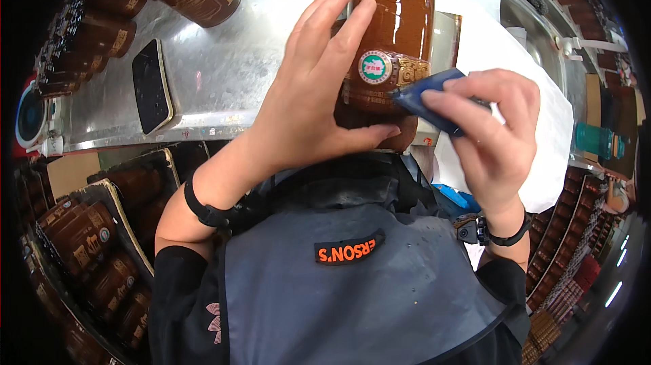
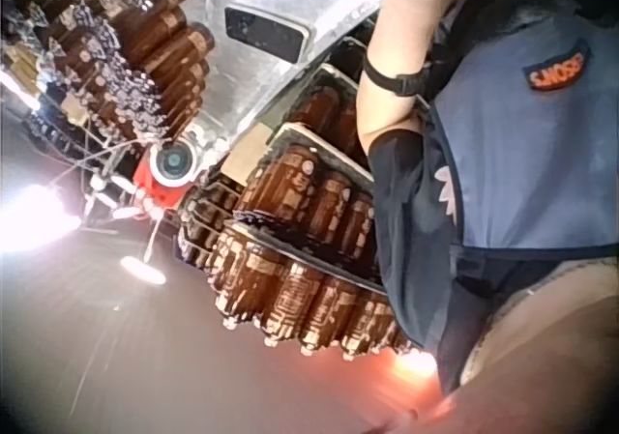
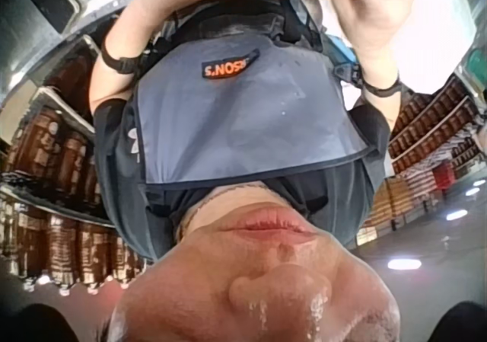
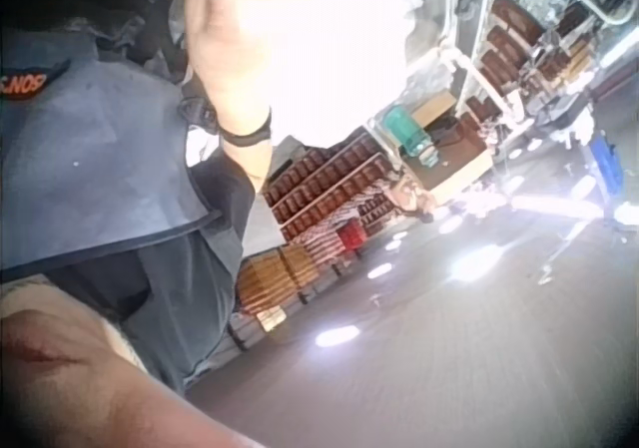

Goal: Applying decorative and informational labels to brown glass bottles at a factory workstation.

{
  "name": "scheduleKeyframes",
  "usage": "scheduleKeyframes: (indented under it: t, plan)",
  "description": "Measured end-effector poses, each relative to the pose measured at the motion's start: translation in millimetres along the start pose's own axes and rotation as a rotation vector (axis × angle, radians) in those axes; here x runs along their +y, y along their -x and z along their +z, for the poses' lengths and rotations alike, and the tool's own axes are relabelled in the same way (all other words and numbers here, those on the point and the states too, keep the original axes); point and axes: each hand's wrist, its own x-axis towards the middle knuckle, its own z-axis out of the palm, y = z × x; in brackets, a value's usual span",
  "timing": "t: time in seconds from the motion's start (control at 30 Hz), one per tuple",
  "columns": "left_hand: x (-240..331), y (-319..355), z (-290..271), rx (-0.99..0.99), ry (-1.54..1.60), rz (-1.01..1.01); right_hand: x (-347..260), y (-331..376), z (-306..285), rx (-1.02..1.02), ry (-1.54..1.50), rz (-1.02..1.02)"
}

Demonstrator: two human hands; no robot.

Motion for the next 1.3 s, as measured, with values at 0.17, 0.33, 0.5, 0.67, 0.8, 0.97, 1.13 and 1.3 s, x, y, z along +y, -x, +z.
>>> scheduleKeyframes:
  t: [0.17, 0.33, 0.5, 0.67, 0.8, 0.97, 1.13, 1.3]
  plan:
    - [-5.3, -5.4, 2.9, 0.001, 0.025, 0.013, -17.3, 14.8, -9.6, -0.178, -0.049, 0.004]
    - [2.4, -8.4, 2.7, 0.013, -0.025, -0.010, -14.4, 1.2, -13.2, -0.092, 0.107, 0.050]
    - [-10.3, -12.4, 8.6, 0.003, -0.052, -0.007, -19.3, 8.5, -10.7, -0.184, -0.031, 0.013]
    - [7.3, -21.4, -4.7, -0.037, -0.045, 0.048, -14.1, 8.4, -5.3, -0.105, 0.071, 0.035]
    - [2.0, -16.7, -7.6, -0.068, -0.072, 0.034, -21.1, 6.4, -9.7, -0.132, -0.013, 0.030]
    - [1.2, -16.5, -6.0, 0.009, -0.033, 0.058, -10.1, 18.1, -3.3, -0.083, 0.036, 0.050]
    - [-2.5, -16.0, -6.7, -0.007, 0.003, 0.047, -12.3, 21.6, -3.6, -0.183, -0.172, 0.103]
    - [-13.1, -1.6, 8.1, 0.054, 0.040, 0.038, -0.7, 28.1, 7.7, 0.018, -0.080, 0.198]
